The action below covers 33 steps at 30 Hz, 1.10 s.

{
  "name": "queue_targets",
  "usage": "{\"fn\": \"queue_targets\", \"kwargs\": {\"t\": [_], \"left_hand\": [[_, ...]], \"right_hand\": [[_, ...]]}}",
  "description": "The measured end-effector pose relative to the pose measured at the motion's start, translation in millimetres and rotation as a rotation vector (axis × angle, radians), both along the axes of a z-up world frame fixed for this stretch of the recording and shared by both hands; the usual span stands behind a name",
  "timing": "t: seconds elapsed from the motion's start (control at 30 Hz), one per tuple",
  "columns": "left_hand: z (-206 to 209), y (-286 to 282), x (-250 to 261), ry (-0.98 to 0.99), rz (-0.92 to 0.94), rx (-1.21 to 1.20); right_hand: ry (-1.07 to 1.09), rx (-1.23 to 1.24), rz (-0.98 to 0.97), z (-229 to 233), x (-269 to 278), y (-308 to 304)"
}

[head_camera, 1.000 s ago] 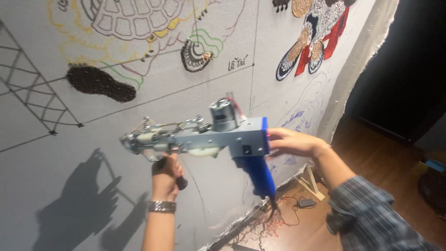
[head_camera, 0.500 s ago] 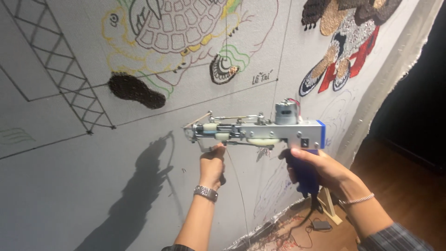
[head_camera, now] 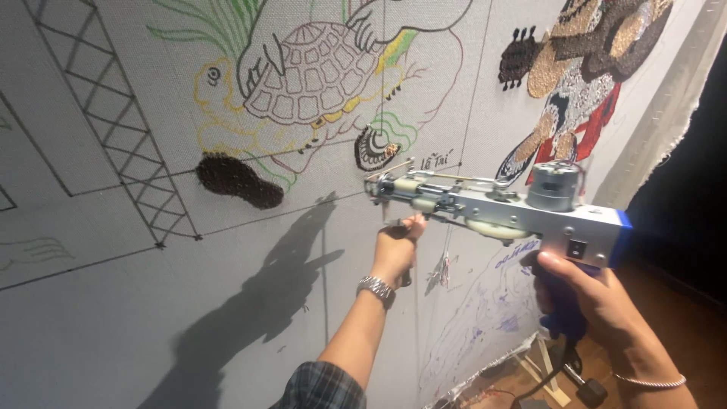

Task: Use a tufting gun to create a rug on a stretched canvas.

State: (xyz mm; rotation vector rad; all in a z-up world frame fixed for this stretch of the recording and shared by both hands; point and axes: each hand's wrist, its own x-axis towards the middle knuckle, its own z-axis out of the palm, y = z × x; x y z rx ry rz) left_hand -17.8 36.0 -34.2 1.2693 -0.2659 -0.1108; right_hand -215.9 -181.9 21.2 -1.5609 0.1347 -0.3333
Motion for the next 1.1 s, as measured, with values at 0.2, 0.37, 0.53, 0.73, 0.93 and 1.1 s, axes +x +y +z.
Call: {"fn": "queue_targets", "kwargs": {"t": [0.2, 0.37, 0.53, 0.73, 0.93, 1.1], "left_hand": [[24, -12, 6, -0.001, -0.117, 0.095], [32, -16, 6, -0.009, -0.140, 0.140], [31, -15, 14, -0.009, -0.117, 0.160], [28, -16, 21, 0.009, -0.118, 0.104], [21, -17, 28, 0.016, -0.128, 0.088], [25, -14, 29, 0.023, -0.126, 0.122]], "right_hand": [[-0.114, -0.016, -0.099, 0, -5, 1], [-0.132, 0.012, -0.120, -5, 1, -5], [-0.121, 0.018, -0.111, -7, 8, -7], [-0.092, 0.047, -0.119, -2, 11, -4], [-0.067, 0.061, -0.108, 0, 13, 1], [-0.064, 0.028, -0.123, 0, 17, 2]]}}
